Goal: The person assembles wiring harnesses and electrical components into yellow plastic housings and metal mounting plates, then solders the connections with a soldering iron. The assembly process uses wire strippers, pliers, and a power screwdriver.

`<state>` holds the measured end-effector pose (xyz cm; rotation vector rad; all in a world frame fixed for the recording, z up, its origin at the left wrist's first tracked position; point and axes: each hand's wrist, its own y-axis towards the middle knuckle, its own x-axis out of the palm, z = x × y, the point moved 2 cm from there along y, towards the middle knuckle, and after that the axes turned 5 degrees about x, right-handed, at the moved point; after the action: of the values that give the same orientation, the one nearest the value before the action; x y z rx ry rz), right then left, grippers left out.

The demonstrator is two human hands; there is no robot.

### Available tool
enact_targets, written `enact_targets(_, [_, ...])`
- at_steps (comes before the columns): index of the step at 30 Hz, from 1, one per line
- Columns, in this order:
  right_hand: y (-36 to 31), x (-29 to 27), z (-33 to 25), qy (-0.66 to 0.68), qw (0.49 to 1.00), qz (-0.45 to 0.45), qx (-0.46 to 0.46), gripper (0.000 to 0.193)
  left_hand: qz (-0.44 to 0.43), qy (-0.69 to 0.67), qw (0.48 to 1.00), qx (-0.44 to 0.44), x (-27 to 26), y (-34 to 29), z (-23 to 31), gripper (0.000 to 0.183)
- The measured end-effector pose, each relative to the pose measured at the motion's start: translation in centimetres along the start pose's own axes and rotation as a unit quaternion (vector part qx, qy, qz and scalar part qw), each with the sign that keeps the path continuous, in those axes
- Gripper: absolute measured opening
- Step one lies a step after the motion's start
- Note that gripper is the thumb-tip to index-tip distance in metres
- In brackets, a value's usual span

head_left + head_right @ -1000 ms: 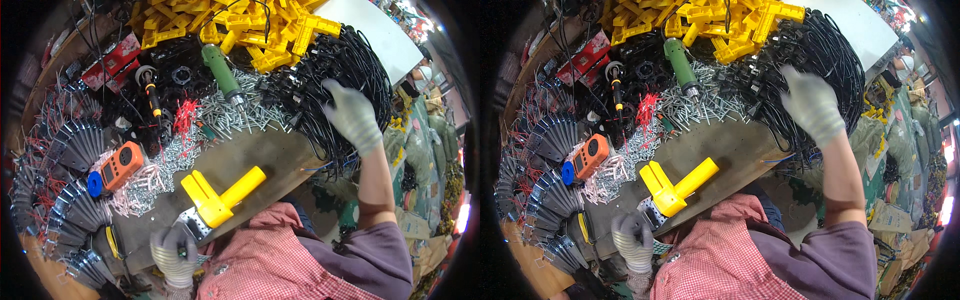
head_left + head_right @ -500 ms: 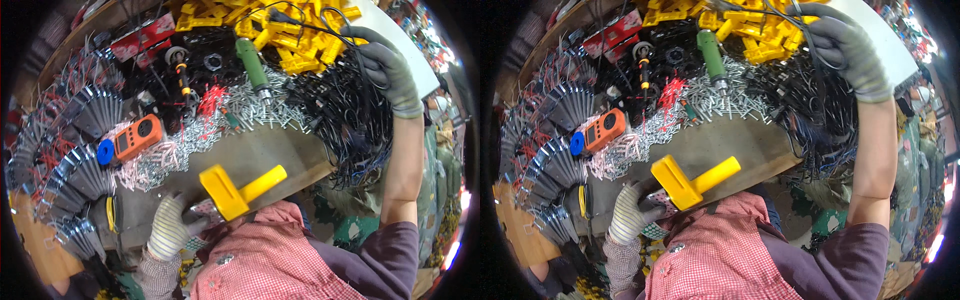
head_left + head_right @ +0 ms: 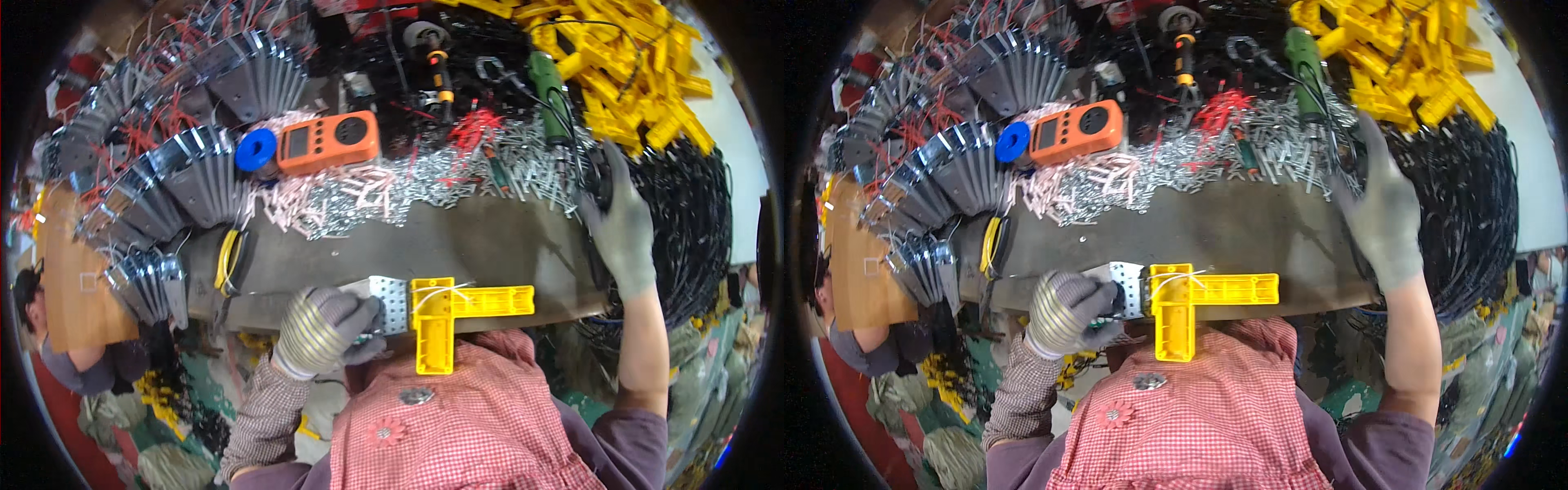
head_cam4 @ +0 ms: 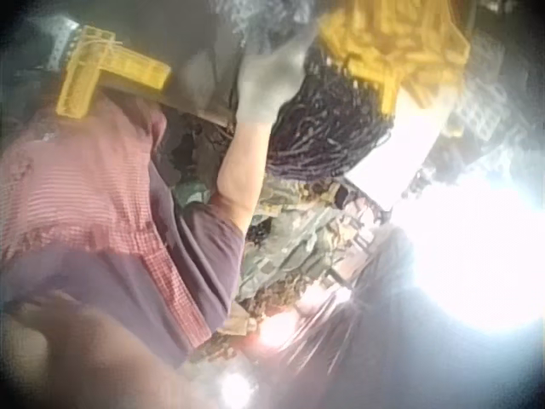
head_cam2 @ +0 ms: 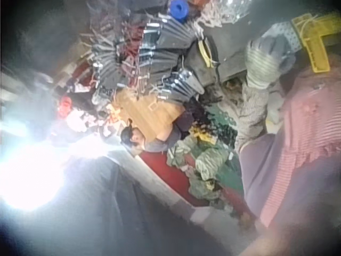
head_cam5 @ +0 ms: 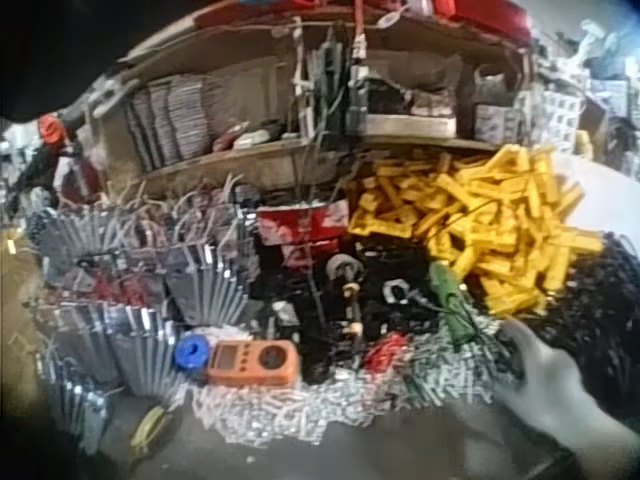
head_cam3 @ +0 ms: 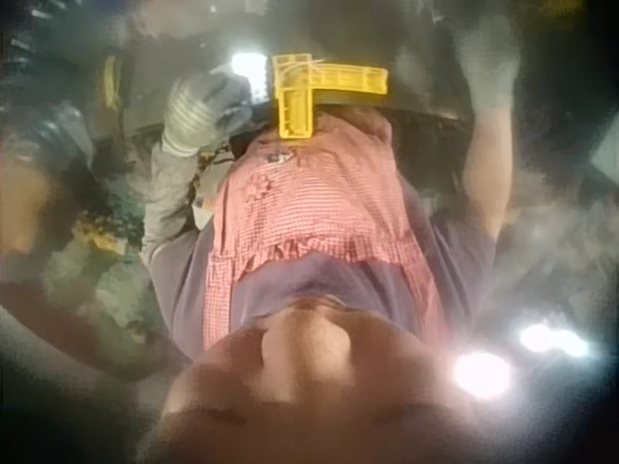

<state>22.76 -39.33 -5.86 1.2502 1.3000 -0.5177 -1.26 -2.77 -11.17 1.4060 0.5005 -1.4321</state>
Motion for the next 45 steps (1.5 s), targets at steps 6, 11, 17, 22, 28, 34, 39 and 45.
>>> enact_targets(6, [-6.0, 3.0, 1.8, -0.155, 0.967, -0.2, 0.028, 0.107, 0.176, -0.003, 0.963, -0.203, 0.2, 2.1, -4.7, 0.022])
enact_targets(11, [-1.4, -0.2, -1.9, 0.623, 0.743, -0.106, 0.22, 0.074, -0.061, 0.183, 0.976, -0.103, 1.0, 4.3, -5.4, 0.011])
enact_targets(17, [-6.5, 2.8, -0.3, 0.57, 0.716, -0.224, 0.336, 0.068, -0.046, 0.235, 0.97, -0.034, 1.7, 5.4, -6.2, 0.011])
enact_targets(22, [-8.3, 0.5, 1.7, 0.262, 0.935, -0.128, 0.202, 0.038, -0.094, 0.255, 0.962, -0.03, 2.3, 6.3, -6.8, 0.01])
enact_targets(28, [-7.5, -2.7, -5.1, 0.215, 0.963, -0.106, -0.124, 0.025, -0.13, 0.268, 0.954, -0.044, 3.2, 6.1, -7.9, 0.014])
enact_targets(34, [-6.1, -2.0, -6.1, 0.129, 0.944, -0.182, -0.243, 0.047, -0.087, 0.208, 0.974, -0.02, 2.2, 6.4, -7.5, 0.022])
enact_targets(39, [-4.9, -0.9, -4.5, 0.155, 0.892, -0.287, -0.312, 0.046, 0.071, 0.021, 0.994, -0.081, 0.3, 6.7, -4.5, 0.022])
enact_targets(45, [-3.5, -1.2, -2.2, 0.353, 0.847, -0.322, -0.233, 0.038, 0.149, -0.278, 0.921, -0.23, 2.0, 3.9, 0.4, 0.013])
